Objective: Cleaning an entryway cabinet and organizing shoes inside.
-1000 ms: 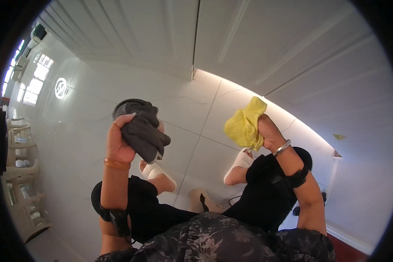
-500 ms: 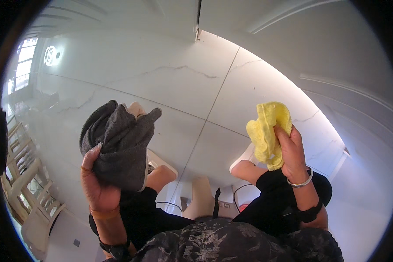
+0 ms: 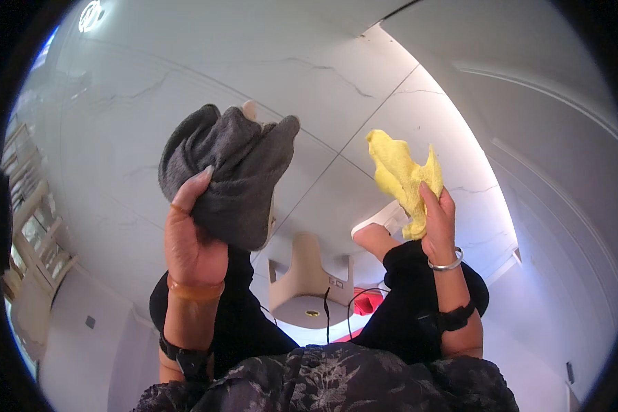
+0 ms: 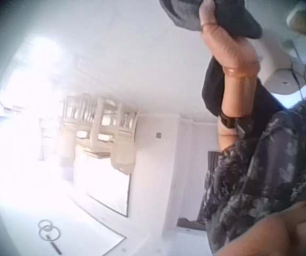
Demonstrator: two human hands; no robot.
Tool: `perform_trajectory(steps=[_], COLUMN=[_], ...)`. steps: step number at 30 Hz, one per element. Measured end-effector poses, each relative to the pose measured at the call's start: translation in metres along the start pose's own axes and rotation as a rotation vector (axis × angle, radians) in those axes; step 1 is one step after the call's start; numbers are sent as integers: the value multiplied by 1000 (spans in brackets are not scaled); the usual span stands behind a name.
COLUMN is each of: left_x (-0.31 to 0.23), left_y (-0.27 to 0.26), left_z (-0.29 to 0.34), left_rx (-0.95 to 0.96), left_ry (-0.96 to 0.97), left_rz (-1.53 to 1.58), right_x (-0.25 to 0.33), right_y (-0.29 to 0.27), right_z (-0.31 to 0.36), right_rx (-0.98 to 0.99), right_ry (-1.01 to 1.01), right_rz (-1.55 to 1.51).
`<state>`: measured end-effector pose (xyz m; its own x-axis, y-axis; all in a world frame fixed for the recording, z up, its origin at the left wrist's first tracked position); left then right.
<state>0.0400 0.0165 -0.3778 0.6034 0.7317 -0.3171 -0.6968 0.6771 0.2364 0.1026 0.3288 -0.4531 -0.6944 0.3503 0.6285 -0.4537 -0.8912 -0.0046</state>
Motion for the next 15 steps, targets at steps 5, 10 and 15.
perform_trajectory(steps=[5,10,15], left_x=[7,12,28], left_y=[-19,-25,-20], left_z=[1,10,1], left_rx=[-57,-171,-269], left_ry=[73,137,163], left_rz=[63,62,132], right_x=[-6,-33,-26], right_y=[14,1,9], right_z=[-1,-10,9], right_rx=[13,125,122], right_ry=[21,35,157], right_rz=[54,58,8])
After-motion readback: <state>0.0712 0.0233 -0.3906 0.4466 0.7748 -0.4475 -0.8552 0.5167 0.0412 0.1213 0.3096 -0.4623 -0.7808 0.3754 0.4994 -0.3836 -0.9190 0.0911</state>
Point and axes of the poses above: each hand's wrist, its own z-axis away from the middle knuckle, its own y-axis out of the palm, x = y × z, the point moved 1 cm from there along -z, towards the middle knuckle, and after that the axes turned 6 degrees about -z, right-handed, at the moved point
